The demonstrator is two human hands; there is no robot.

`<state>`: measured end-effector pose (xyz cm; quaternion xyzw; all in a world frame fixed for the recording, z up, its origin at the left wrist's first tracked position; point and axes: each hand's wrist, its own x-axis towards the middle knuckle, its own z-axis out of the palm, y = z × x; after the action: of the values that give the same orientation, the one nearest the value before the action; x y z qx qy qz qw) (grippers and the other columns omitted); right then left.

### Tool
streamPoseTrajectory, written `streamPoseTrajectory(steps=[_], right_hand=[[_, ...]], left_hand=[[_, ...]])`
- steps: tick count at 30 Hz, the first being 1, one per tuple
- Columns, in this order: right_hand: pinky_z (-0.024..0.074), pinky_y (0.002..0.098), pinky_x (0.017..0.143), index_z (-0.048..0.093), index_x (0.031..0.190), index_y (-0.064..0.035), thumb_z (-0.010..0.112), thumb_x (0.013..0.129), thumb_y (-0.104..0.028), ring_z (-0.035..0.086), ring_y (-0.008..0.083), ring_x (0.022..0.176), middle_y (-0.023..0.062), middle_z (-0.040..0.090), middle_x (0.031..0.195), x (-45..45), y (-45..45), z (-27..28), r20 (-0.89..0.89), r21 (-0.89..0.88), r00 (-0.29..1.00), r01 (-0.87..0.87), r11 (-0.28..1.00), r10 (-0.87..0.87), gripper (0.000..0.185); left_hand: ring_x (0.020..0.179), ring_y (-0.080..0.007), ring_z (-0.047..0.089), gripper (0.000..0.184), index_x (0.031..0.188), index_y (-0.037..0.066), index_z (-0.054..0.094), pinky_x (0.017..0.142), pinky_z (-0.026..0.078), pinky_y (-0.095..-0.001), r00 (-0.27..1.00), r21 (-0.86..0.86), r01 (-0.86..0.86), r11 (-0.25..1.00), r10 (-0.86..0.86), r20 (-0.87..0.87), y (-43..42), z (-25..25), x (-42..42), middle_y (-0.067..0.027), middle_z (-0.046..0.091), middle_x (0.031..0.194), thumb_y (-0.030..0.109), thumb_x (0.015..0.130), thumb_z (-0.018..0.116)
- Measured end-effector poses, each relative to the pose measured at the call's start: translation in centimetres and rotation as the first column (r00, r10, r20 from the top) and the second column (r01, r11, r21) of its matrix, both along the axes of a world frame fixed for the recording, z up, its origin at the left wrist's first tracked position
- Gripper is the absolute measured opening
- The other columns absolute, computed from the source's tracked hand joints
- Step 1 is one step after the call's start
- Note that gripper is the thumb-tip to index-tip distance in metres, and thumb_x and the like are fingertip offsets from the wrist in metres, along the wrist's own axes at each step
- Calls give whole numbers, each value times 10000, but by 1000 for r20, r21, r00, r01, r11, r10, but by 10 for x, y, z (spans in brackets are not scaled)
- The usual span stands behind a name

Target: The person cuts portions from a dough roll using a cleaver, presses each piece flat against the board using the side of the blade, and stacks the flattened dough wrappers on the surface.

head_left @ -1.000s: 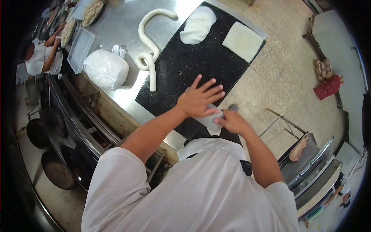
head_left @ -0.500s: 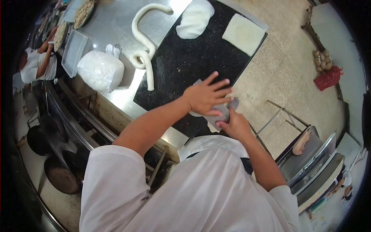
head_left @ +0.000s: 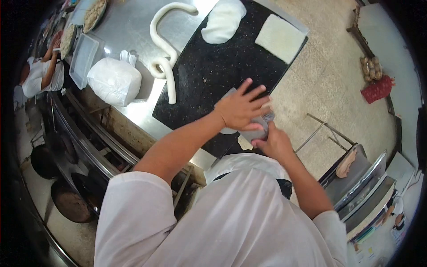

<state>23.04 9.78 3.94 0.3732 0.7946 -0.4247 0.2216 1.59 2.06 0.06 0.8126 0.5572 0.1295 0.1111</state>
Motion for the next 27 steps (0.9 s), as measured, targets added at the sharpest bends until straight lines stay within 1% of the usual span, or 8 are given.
streamPoseTrajectory(steps=[2,6,9,12,13,15,22,27], right_hand=[[571,529,753,510,1226,59,866,779,-386,721,464,909,286,720,947,-27,31,3,-58,95,986,-152,984,158,724],[563,544,788,525,1189,49,851,793,-378,715,470,943,298,715,967,-53,37,13,-77,129,982,-162,978,173,667],[551,562,806,536,1169,40,843,801,-383,704,484,957,331,699,969,-8,2,-23,-256,-11,959,-126,992,120,639],[551,566,783,531,1173,42,842,800,-398,705,485,935,323,699,949,40,-14,-29,-175,-145,983,-79,986,53,656],[551,566,783,531,1173,42,842,800,-398,705,485,935,323,699,949,33,-6,-23,-154,-154,987,-67,986,43,656],[554,549,806,528,1183,45,852,788,-413,708,476,956,314,704,968,19,15,-7,-32,-48,998,-49,998,48,685],[557,532,840,555,1180,53,829,804,-434,708,469,976,331,698,1035,-45,65,8,-91,95,977,-182,979,191,674],[562,519,827,568,1216,31,838,791,-444,706,476,980,313,710,1014,8,0,-23,-194,-158,971,-170,973,139,692]], left_hand=[[1495,-353,363,698,1448,229,598,1225,181,-644,989,11,-134,991,135,-68,16,10,-25,-67,531,1529,677,913,574],[1501,-365,356,707,1454,213,593,1225,181,-643,984,96,-163,982,169,-60,26,7,-51,-96,497,1558,667,912,583],[1540,-384,291,717,1458,225,590,1233,140,-655,981,-5,-190,982,190,45,-8,3,-25,-158,442,1595,674,899,592],[1534,-376,307,692,1425,270,617,1237,145,-651,995,-111,-89,990,94,43,-26,9,23,-89,492,1558,720,904,544],[1523,-365,327,675,1404,260,632,1233,159,-649,997,0,-66,998,66,30,-14,4,26,-65,525,1525,711,908,552],[1516,-363,339,678,1402,249,632,1229,169,-648,995,-6,-97,995,97,10,6,2,15,-67,527,1524,708,908,557],[1521,-374,320,718,1467,224,576,1228,165,-653,962,92,-256,962,263,-76,46,12,-38,-117,458,1584,671,906,590],[1557,-368,256,762,1511,239,531,1236,132,-659,978,-93,-204,975,207,29,-44,8,6,-116,376,1647,709,911,538]])
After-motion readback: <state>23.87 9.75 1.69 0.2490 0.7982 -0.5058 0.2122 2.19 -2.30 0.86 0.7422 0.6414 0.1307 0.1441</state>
